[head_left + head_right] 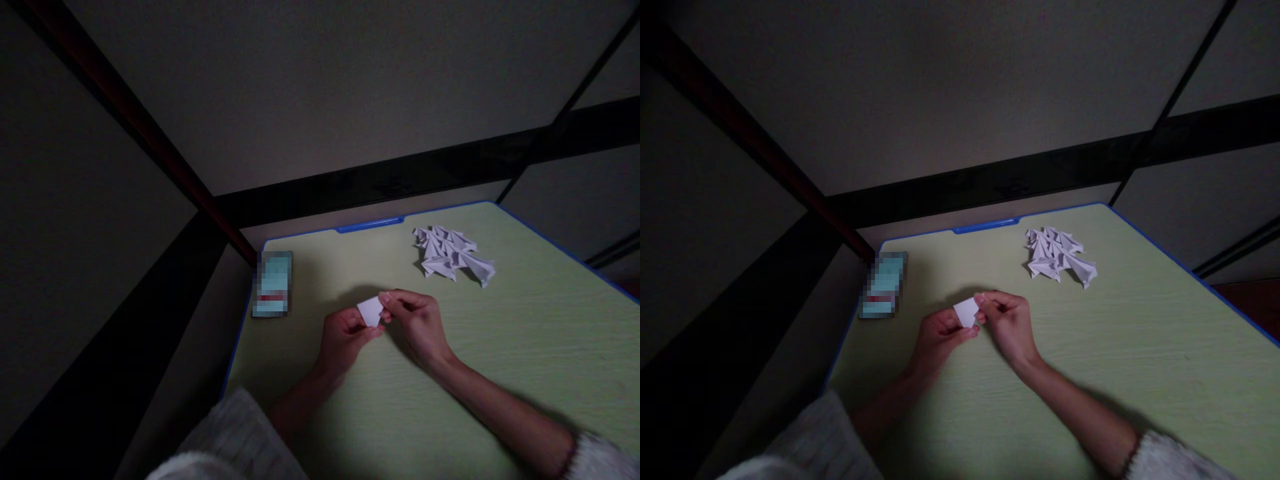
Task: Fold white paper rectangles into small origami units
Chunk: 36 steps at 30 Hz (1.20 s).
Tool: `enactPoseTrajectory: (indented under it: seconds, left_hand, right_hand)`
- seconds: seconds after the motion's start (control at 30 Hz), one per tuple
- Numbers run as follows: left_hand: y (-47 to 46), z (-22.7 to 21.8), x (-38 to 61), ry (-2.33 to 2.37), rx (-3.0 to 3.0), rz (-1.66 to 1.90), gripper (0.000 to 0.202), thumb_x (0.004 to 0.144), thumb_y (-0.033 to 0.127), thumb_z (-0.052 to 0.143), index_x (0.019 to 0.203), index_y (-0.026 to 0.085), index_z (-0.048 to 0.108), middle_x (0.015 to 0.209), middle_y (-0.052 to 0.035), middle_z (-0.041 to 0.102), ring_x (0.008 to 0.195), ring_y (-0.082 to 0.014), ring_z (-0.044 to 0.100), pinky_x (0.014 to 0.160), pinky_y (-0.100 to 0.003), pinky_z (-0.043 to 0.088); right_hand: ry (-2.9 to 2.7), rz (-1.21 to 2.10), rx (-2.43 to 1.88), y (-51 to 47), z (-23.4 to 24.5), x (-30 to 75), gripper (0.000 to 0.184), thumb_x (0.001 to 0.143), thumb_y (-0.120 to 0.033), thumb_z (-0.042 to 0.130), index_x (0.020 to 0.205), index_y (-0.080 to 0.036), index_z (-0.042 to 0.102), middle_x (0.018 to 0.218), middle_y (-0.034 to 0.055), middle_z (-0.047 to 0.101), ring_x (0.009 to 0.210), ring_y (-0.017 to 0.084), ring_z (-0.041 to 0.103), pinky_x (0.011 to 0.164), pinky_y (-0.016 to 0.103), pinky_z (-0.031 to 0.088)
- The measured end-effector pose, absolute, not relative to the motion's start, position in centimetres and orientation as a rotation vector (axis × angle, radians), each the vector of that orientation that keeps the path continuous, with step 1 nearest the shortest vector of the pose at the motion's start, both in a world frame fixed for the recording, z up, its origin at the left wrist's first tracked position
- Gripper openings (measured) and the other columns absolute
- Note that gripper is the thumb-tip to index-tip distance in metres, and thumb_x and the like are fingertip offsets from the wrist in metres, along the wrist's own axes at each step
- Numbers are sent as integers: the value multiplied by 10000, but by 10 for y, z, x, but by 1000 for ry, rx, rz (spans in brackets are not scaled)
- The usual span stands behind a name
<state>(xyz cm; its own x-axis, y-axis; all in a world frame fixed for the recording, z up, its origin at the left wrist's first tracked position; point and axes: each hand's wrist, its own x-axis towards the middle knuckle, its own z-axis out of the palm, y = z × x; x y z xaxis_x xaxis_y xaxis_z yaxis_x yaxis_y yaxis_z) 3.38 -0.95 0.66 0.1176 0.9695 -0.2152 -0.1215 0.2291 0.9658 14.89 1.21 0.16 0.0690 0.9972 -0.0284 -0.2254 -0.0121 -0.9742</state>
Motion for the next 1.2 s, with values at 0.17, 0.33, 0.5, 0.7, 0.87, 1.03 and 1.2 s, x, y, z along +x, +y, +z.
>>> enactPoseTrajectory:
  seconds: [0.17, 0.33, 0.5, 0.7, 0.87, 1.03, 1.2]
  left_hand:
    - [-5, 4, 29, 1240, 1102, 996, 128, 606, 222, 566, 535, 117, 567, 496, -2, 576, 458, -85, 484, 483, -199, 372]
    - [-4, -4, 26, 1310, 1289, 943, 245, 711, 271, 446, 495, 157, 457, 352, 66, 382, 340, -55, 337, 387, -186, 270]
    - [-4, -3, 19, 1314, 1383, 958, 370, 763, 355, 379, 448, 160, 394, 391, 50, 375, 375, -53, 351, 393, -182, 273]
    - [5, 7, 9, 1232, 1260, 1005, 194, 690, 323, 481, 597, 154, 482, 434, 62, 435, 336, -43, 335, 333, -167, 232]
    - [5, 7, 9, 1298, 1275, 1090, 229, 679, 266, 492, 492, 153, 422, 406, 69, 401, 372, -35, 337, 376, -156, 255]
    - [0, 10, 12, 1200, 1260, 1065, 117, 674, 258, 520, 699, 148, 550, 488, 59, 448, 390, -31, 374, 358, -145, 274]
    - [-1, 12, 14, 1138, 1189, 1059, 237, 611, 238, 581, 824, 135, 589, 519, 43, 482, 386, -42, 414, 320, -150, 312]
  right_hand:
    - [-982, 1263, -1079, 13, 3, 150, 100, 606, -238, 643, 572, -145, 631, 450, -24, 556, 433, 86, 465, 460, 216, 374]
    - [-1035, 1208, -1077, 11, 10, 152, 95, 618, -231, 628, 568, -151, 624, 471, -15, 568, 466, 104, 496, 492, 235, 397]
    - [-1021, 1247, -1085, 14, 10, 154, 117, 605, -258, 635, 575, -146, 616, 468, -17, 556, 427, 88, 462, 442, 218, 373]
    - [-1217, 1354, -1121, 13, 15, 155, 195, 606, -293, 616, 500, -134, 574, 412, -31, 494, 387, 69, 405, 396, 202, 316]
    - [-1257, 1389, -1121, 12, 21, 153, 178, 599, -302, 616, 541, -136, 586, 428, -28, 514, 401, 75, 431, 413, 205, 346]
    - [-1215, 1424, -1098, 15, 22, 157, 171, 596, -302, 632, 559, -136, 613, 430, -18, 541, 412, 82, 463, 435, 214, 379]
    - [-1095, 1535, -999, 19, 19, 161, 169, 586, -274, 657, 701, -151, 643, 472, -21, 565, 408, 75, 470, 416, 205, 383]
